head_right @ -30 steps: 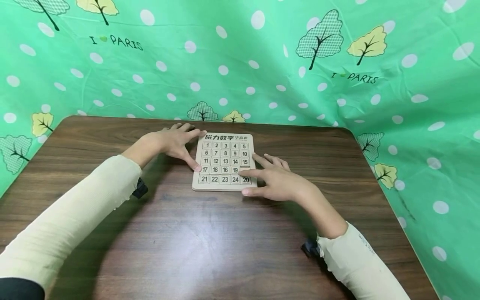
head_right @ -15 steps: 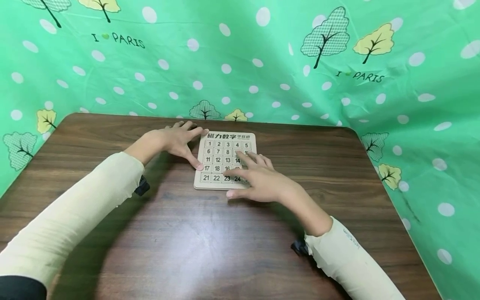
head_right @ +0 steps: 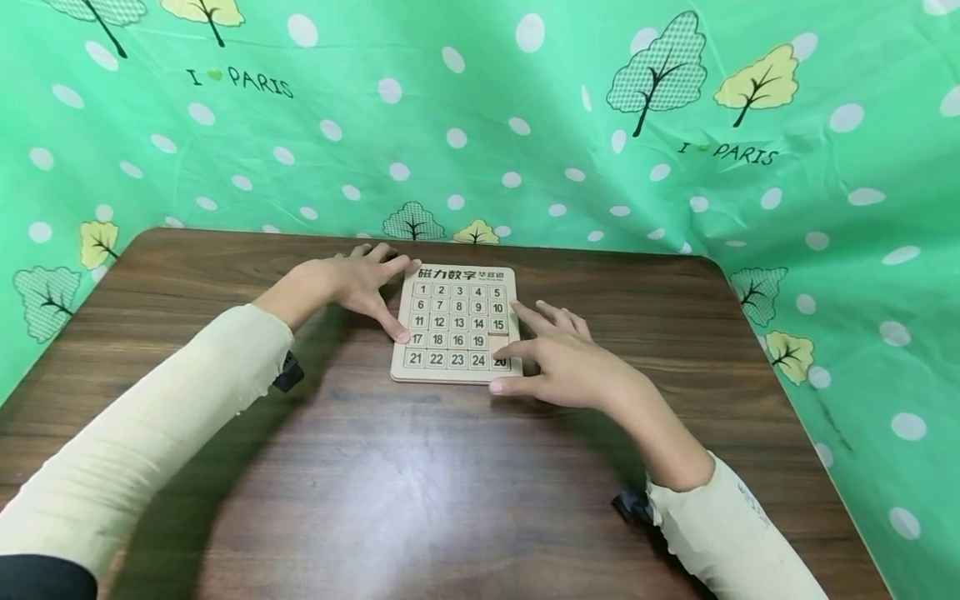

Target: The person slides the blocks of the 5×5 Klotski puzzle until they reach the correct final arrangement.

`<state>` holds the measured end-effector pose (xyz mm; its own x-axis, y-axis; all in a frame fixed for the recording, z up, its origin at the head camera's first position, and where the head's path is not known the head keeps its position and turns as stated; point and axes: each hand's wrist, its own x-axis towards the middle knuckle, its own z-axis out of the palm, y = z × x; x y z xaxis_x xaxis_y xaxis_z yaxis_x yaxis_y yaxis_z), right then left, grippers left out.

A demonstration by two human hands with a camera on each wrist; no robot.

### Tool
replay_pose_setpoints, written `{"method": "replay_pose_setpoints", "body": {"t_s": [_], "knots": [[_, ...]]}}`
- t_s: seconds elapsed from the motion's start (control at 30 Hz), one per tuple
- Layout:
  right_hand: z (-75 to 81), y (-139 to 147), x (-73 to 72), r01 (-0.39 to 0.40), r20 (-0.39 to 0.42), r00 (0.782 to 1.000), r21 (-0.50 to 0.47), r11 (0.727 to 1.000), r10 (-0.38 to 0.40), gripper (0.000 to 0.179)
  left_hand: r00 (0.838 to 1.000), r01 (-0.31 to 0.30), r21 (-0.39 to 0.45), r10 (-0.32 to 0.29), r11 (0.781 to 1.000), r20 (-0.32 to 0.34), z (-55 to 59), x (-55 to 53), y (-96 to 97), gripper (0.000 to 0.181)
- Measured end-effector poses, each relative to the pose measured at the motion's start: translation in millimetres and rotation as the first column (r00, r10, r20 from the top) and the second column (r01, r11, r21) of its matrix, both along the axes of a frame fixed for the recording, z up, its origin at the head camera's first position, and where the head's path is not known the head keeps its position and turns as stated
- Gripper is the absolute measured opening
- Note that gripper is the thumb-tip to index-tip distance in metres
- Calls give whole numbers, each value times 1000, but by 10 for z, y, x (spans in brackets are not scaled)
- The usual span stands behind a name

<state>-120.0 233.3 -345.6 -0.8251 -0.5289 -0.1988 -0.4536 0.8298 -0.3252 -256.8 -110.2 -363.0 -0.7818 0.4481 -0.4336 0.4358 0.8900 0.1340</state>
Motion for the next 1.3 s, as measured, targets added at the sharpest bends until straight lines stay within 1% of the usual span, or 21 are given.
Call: {"method": "replay_pose_setpoints", "body": {"t_s": [0.13, 0.3, 0.4, 0.53, 0.6, 0.63, 0.67, 0.73, 0.8, 0.83, 0.93, 1.0, 1.03, 1.17, 1.3], "knots": [[-7, 4, -20, 6, -6, 1000, 17, 1000, -6, 60, 1000, 2, 1, -2, 1000, 3, -1, -10, -3, 145], [-46, 10, -77, 29, -16, 999, 38, 999, -28, 64, 1000, 1, 1, -1, 1000, 21, 9, -8, 5, 144], [-66, 9, -109, 41, -20, 999, 60, 997, -40, 68, 1000, -5, 6, 4, 1000, 29, -13, -26, -1, 147], [-89, 13, -114, 40, -24, 999, 55, 998, -38, 69, 1000, -15, -9, 15, 1000, 6, -182, -176, -2, 156], [-98, 11, -100, 21, -17, 1000, 35, 999, -20, 66, 1000, -18, -22, 18, 1000, -10, -296, -273, -9, 160], [-101, 5, -89, 8, -13, 1000, 23, 1000, -7, 64, 1000, -19, -25, 19, 999, -12, -335, -309, -13, 160], [-103, -4, -78, -6, -7, 1000, 11, 1000, 6, 62, 1000, -21, -21, 21, 1000, -11, -352, -324, -19, 160], [-106, -27, -60, -29, 4, 1000, -4, 1000, 29, 58, 1000, -31, -28, 31, 999, -1, -352, -324, -25, 159], [-105, -55, -52, -44, 9, 999, -5, 999, 44, 57, 999, -32, -26, 32, 999, 15, -307, -295, -30, 161], [-101, -63, -49, -47, 9, 999, -3, 999, 47, 56, 999, -33, -24, 33, 999, 23, -232, -236, -26, 158], [-78, -68, -48, -41, 15, 999, 7, 999, 40, 56, 999, -31, -18, 31, 999, 37, -73, -101, -22, 150], [-64, -53, -50, -29, 28, 999, 10, 1000, 28, 57, 999, -24, -13, 25, 1000, 37, -21, -53, -20, 147], [-55, -43, -49, -21, 36, 999, 8, 1000, 21, 57, 999, -21, -10, 21, 1000, 38, 16, -20, -18, 142], [-28, 20, -44, 16, 64, 998, 4, 1000, -16, 58, 999, -16, -10, 16, 1000, 35, 15, -24, -19, 143], [-3, 92, -36, 39, 64, 997, 19, 999, -40, 56, 999, -14, -12, 15, 1000, 40, 26, -23, -9, 144]]}}
